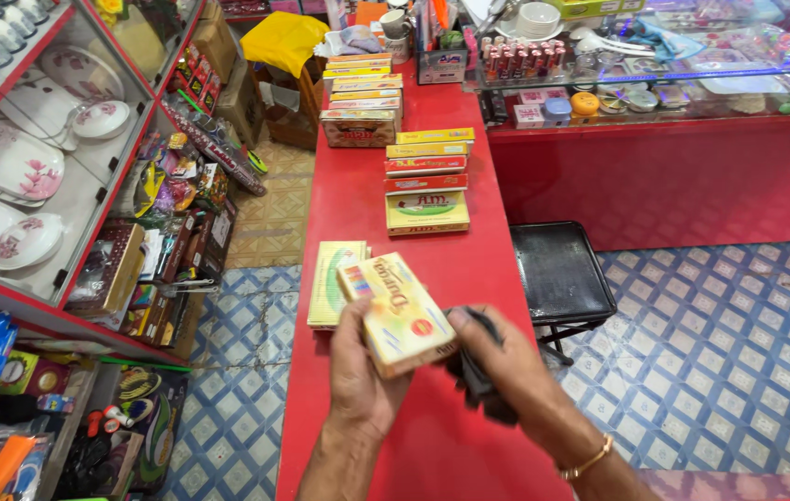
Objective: The person wipes the surfaces of several small rectangular boxes with a dark cloth on a red counter. They handle the boxes one at a time, turning them over to clean multiple sides, then stack them and place them on a nearby shelf.
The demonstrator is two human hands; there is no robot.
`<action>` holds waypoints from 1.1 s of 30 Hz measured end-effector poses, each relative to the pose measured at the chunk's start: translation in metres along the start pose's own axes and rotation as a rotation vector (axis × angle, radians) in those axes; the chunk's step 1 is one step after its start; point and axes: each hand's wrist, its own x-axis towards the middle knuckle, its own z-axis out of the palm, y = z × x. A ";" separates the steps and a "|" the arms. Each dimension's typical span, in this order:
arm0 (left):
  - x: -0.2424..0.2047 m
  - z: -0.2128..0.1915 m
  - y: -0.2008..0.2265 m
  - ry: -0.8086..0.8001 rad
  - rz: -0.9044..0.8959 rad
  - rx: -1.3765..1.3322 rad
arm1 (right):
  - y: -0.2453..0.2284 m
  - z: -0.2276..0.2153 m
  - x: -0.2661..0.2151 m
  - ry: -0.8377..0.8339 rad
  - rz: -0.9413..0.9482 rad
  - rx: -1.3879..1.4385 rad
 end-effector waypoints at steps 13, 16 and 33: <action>0.073 -0.089 0.053 0.430 0.420 1.321 | 0.039 0.092 0.069 -0.038 -0.056 -0.029; 0.089 -0.093 0.073 0.494 0.409 1.711 | 0.042 0.102 0.095 0.007 -0.170 -0.125; 0.241 -0.063 -0.018 -0.035 0.698 2.044 | 0.044 -0.008 0.110 0.284 -0.099 -0.207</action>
